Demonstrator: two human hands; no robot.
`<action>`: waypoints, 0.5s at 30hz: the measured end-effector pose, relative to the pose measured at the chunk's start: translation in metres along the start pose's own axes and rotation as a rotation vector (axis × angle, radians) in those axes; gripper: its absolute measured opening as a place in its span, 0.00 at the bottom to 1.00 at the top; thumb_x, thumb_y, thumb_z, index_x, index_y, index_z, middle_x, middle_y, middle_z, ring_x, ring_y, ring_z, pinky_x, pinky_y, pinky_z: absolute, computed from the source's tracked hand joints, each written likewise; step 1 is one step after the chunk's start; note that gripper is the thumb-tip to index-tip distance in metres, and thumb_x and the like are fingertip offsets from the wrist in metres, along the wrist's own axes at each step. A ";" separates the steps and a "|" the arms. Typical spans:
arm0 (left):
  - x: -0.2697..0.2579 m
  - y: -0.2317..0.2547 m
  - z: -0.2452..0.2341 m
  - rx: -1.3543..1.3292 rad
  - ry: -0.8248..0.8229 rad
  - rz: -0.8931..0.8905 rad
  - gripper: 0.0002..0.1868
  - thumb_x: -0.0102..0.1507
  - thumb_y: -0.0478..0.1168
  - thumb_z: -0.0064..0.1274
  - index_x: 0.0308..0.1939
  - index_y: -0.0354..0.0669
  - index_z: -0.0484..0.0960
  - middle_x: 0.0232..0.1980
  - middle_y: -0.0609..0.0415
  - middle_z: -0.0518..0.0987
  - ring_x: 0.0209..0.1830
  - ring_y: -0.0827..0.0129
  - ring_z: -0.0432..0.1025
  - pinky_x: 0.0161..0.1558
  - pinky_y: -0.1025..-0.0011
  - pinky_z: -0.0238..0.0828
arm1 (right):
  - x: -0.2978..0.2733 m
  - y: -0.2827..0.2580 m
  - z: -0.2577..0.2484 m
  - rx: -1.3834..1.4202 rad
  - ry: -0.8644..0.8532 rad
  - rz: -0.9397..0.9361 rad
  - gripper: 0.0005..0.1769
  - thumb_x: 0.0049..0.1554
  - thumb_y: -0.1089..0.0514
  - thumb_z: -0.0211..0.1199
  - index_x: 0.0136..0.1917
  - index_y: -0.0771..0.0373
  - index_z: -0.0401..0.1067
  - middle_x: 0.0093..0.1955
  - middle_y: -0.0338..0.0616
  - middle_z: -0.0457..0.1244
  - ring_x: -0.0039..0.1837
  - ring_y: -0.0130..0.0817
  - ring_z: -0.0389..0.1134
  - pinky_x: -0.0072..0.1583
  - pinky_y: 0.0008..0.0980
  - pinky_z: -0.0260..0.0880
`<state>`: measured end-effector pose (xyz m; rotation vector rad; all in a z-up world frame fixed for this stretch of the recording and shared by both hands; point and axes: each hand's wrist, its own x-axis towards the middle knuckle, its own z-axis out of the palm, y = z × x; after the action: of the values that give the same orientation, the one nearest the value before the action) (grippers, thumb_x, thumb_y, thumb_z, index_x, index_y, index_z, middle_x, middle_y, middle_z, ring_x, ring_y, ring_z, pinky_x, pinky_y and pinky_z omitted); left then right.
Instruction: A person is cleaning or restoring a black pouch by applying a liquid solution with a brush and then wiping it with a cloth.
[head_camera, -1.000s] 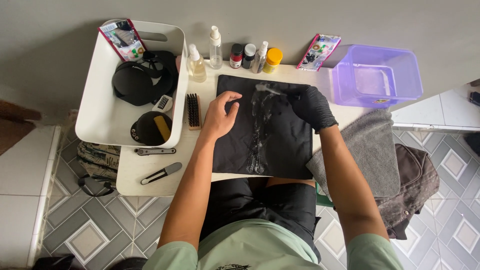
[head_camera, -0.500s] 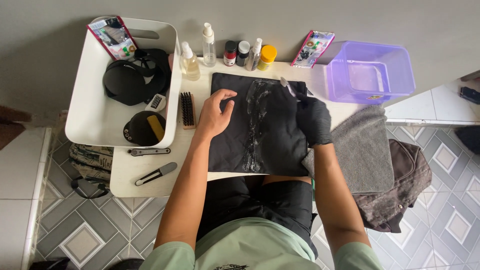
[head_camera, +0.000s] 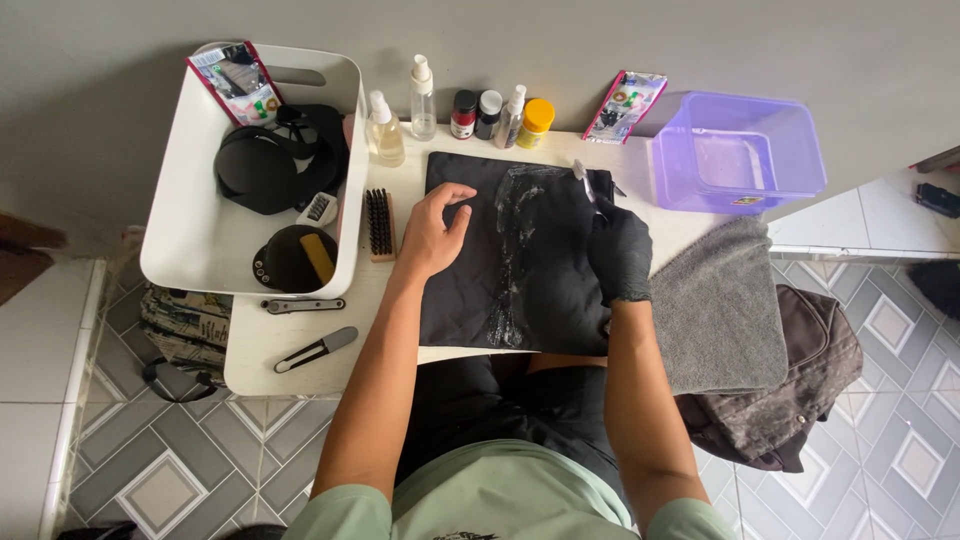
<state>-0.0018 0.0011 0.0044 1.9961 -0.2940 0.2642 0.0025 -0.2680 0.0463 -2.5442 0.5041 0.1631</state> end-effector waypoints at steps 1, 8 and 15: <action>0.000 -0.001 0.001 0.005 0.000 -0.002 0.11 0.67 0.33 0.48 0.52 0.42 0.80 0.49 0.46 0.83 0.56 0.53 0.77 0.59 0.58 0.73 | 0.005 0.000 0.009 0.024 -0.029 -0.032 0.23 0.61 0.51 0.53 0.69 0.42 0.73 0.59 0.50 0.70 0.64 0.58 0.68 0.65 0.55 0.68; -0.003 0.009 -0.003 -0.013 0.024 -0.016 0.11 0.67 0.32 0.49 0.52 0.40 0.80 0.49 0.43 0.83 0.56 0.49 0.77 0.59 0.56 0.73 | 0.013 -0.009 0.024 0.127 -0.110 -0.362 0.22 0.60 0.52 0.57 0.68 0.46 0.74 0.59 0.48 0.70 0.64 0.54 0.68 0.62 0.52 0.70; 0.001 0.001 -0.001 -0.024 0.014 -0.001 0.11 0.67 0.32 0.48 0.52 0.41 0.80 0.49 0.43 0.82 0.56 0.49 0.77 0.59 0.56 0.73 | -0.017 0.029 0.004 0.069 -0.544 -0.371 0.17 0.52 0.57 0.66 0.56 0.56 0.81 0.52 0.57 0.72 0.61 0.57 0.71 0.63 0.54 0.69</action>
<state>-0.0013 0.0016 0.0055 1.9698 -0.2853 0.2728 -0.0244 -0.2838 0.0324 -2.3373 -0.1673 0.6585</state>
